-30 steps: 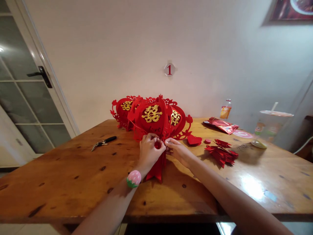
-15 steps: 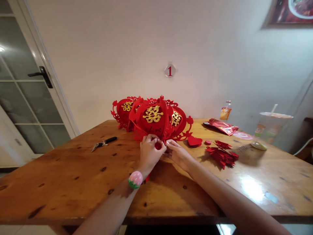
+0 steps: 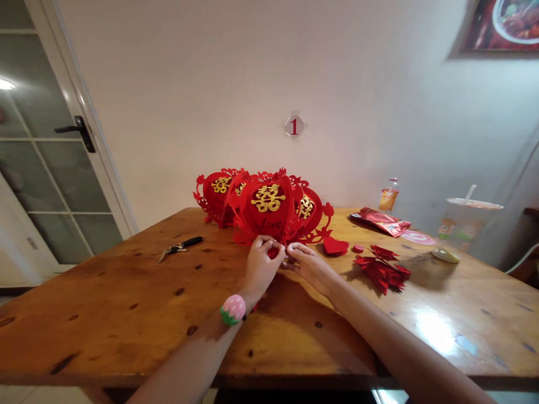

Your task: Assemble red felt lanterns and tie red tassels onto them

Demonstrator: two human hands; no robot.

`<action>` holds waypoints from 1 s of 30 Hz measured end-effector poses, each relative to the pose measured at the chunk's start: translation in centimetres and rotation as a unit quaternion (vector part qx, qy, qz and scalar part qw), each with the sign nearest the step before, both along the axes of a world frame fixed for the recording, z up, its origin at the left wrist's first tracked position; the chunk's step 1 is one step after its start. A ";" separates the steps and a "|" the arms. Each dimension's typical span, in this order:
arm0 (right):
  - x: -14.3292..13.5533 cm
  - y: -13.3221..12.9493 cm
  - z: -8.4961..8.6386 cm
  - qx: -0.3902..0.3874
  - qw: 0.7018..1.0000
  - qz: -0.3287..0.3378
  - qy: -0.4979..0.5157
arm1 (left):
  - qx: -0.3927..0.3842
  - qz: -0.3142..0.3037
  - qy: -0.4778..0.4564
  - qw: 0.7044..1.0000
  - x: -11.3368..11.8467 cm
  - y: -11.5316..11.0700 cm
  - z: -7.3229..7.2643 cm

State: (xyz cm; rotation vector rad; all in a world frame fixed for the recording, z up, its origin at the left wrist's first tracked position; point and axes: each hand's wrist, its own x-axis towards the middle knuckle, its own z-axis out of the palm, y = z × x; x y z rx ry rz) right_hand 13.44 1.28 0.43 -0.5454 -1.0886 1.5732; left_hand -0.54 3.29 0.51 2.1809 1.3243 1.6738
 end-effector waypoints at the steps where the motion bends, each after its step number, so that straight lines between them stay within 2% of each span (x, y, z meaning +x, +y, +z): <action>1: 0.0 0.1 -0.1 0.001 1.000 0.001 0.004 | -0.002 -0.005 -0.005 1.000 0.0 -0.1 0.0; 7: 0.1 0.9 -0.6 0.011 1.000 0.005 0.014 | -0.024 -0.033 -0.021 0.999 0.1 -0.5 0.4; 15: 0.2 0.5 0.0 0.029 0.999 -0.035 -0.016 | -0.038 -0.082 -0.049 0.995 0.1 -1.1 0.9; 20: 0.4 0.4 0.3 0.041 0.997 -0.044 -0.038 | -0.073 -0.131 -0.110 0.983 0.1 -0.8 0.7; 26: 1.0 0.5 0.4 0.029 0.996 -0.071 -0.041 | -0.108 -0.208 -0.104 0.966 0.3 -1.0 0.6; 30: 1.2 0.5 0.6 0.019 0.996 -0.077 -0.049 | -0.088 -0.183 -0.063 0.977 0.3 -1.2 0.5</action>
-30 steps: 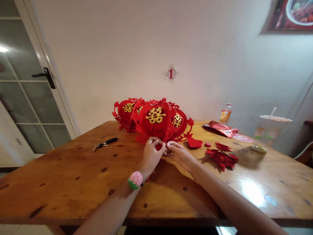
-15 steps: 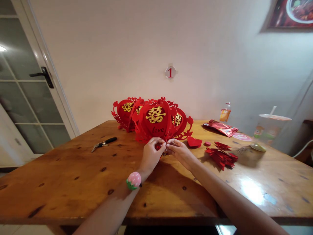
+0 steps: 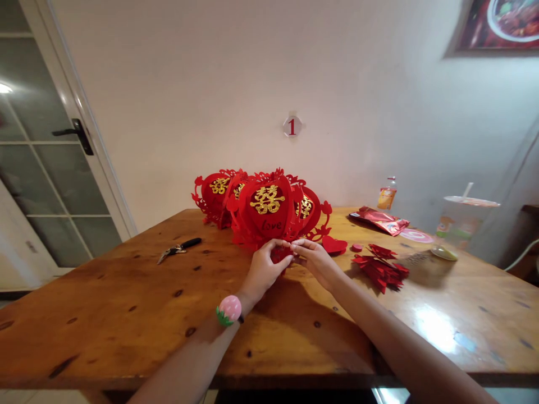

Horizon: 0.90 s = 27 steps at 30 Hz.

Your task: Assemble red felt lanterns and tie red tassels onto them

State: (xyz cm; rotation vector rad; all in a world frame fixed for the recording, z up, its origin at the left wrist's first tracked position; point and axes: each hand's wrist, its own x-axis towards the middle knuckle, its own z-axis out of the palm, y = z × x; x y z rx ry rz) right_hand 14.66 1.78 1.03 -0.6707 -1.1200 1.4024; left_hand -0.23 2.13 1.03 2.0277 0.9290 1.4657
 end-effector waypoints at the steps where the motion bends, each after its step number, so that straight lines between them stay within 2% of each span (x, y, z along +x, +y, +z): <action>1: 0.0 0.0 0.1 -0.001 1.000 0.002 -0.007 | 0.002 0.006 0.001 1.000 0.0 0.0 0.0; 6: 0.3 -0.1 0.6 0.005 0.999 -0.009 -0.050 | -0.020 0.010 -0.009 1.000 0.0 -0.1 0.1; 12: 1.0 0.2 0.8 -0.022 0.998 -0.028 -0.060 | 0.025 0.048 -0.009 0.999 0.0 -1.1 0.8; 16: 1.4 0.2 1.1 -0.009 0.999 -0.030 -0.031 | 0.035 0.065 -0.065 0.995 -0.5 -1.2 1.5; 19: 1.6 -0.1 1.4 0.014 0.999 -0.007 -0.031 | 0.025 0.038 -0.108 0.993 -0.7 -1.1 1.9; 23: 1.5 -0.6 1.7 0.092 0.989 0.039 -0.112 | -0.024 -0.057 -0.113 0.992 -0.4 -1.0 1.8; 25: 1.4 -0.7 1.8 0.111 0.981 0.039 -0.154 | -0.043 -0.090 -0.110 0.989 -0.2 -0.9 1.6; 27: 1.4 -0.6 1.8 0.110 0.979 0.029 -0.172 | -0.042 -0.091 -0.107 0.989 -0.2 -0.9 1.5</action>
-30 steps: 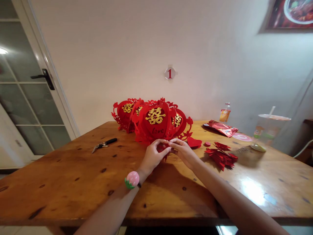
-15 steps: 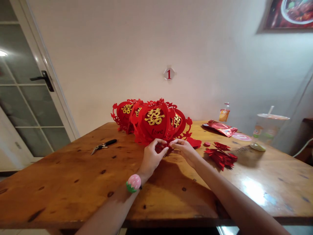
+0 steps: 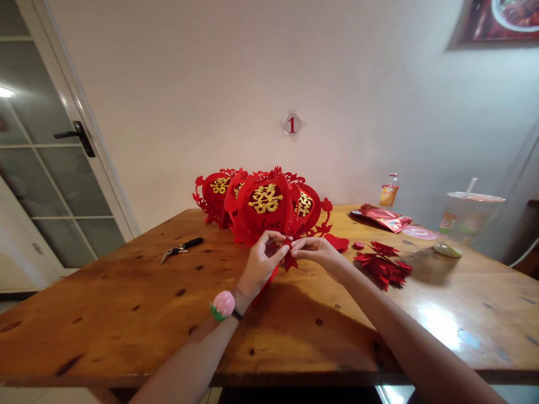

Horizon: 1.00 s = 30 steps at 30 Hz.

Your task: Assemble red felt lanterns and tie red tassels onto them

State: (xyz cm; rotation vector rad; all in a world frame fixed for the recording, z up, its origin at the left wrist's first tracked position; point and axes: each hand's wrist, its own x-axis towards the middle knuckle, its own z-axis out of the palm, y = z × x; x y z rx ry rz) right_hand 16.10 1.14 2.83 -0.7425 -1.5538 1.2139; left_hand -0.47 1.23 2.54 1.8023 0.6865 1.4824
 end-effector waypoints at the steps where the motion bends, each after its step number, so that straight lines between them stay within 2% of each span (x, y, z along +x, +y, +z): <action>1: 0.1 0.1 0.0 0.002 1.000 -0.007 -0.003 | 0.008 0.012 0.009 1.000 -0.1 0.0 0.0; 5: 1.9 0.6 0.6 0.021 0.998 -0.052 -0.010 | 0.062 0.103 0.104 0.987 -0.7 -0.3 0.4; 8: 4.8 1.0 1.5 0.046 0.988 -0.147 -0.031 | 0.090 0.178 0.183 0.963 -1.1 -0.2 0.4; 10: 7.2 1.5 2.0 0.089 0.961 -0.252 -0.076 | 0.094 0.204 0.215 0.950 -1.1 0.1 0.2; 12: 9.3 2.3 1.9 0.129 0.916 -0.346 -0.154 | 0.090 0.210 0.233 0.945 -1.1 0.4 -0.1; 14: 10.7 3.2 1.3 0.135 0.872 -0.409 -0.232 | 0.084 0.211 0.244 0.943 -1.0 0.6 -0.4; 16: 11.2 4.3 0.4 0.115 0.838 -0.435 -0.308 | 0.077 0.213 0.253 0.941 -0.9 0.8 -0.6; 19: 11.0 5.6 -1.2 0.086 0.802 -0.440 -0.395 | 0.070 0.217 0.267 0.936 -0.8 0.9 -0.9; 23: 10.8 6.5 -2.7 0.071 0.784 -0.450 -0.421 | 0.061 0.228 0.279 0.931 -0.6 0.9 -0.9; 26: 11.4 6.5 -2.6 0.084 0.773 -0.472 -0.416 | 0.056 0.236 0.286 0.927 -0.6 0.9 -0.8; 29: 11.6 5.9 -1.3 0.110 0.759 -0.508 -0.391 | 0.042 0.249 0.290 0.923 -0.8 1.1 -0.7; 30: 11.3 5.4 -0.7 0.123 0.765 -0.518 -0.361 | 0.036 0.251 0.289 0.923 -0.9 1.1 -0.7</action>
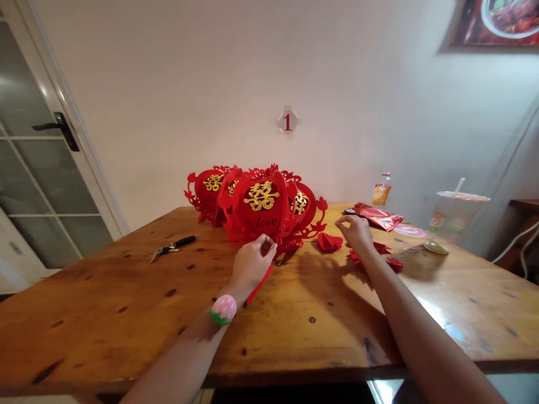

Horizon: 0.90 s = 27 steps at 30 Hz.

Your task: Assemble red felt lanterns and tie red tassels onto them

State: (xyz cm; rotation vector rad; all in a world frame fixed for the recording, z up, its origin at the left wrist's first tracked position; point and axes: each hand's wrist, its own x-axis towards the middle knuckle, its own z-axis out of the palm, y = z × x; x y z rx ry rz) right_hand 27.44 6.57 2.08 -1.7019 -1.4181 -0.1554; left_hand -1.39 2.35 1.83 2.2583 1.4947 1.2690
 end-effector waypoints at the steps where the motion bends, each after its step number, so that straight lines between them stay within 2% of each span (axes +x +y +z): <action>1: -0.5 -0.6 0.6 0.037 0.999 0.014 0.033 | -0.004 -0.001 -0.003 1.000 -0.1 0.0 0.0; 2: -1.3 -1.4 1.1 0.078 0.993 0.042 0.077 | -0.004 -0.006 -0.009 1.000 -0.1 0.0 0.0; 4: -3.6 -3.2 1.9 0.141 0.963 0.135 0.184 | 0.003 -0.041 -0.037 0.999 0.0 -0.2 0.1; 6: -6.2 -4.9 2.0 0.072 0.927 0.265 0.256 | 0.016 -0.098 -0.078 0.992 0.2 -0.5 0.1; 7: -7.4 -5.5 1.9 0.021 0.897 0.332 0.292 | 0.018 -0.128 -0.102 0.986 0.3 -0.7 0.2; 10: -9.9 -6.4 1.0 -0.085 0.810 0.438 0.381 | -0.009 -0.211 -0.168 0.963 0.6 -1.0 0.3; 14: -10.8 -6.3 0.0 -0.161 0.735 0.479 0.452 | -0.091 -0.302 -0.224 0.922 0.8 -0.9 0.4; 17: -10.9 -6.1 -0.4 -0.179 0.705 0.482 0.488 | -0.109 -0.345 -0.224 0.905 0.8 -0.7 0.3; 20: -11.0 -6.2 -0.5 -0.192 0.691 0.482 0.504 | -0.072 -0.346 -0.211 0.911 0.9 -0.7 0.1; 27: -11.0 -6.4 -0.5 -0.210 0.654 0.508 0.520 | -0.020 -0.304 -0.203 0.931 0.8 -0.4 -0.2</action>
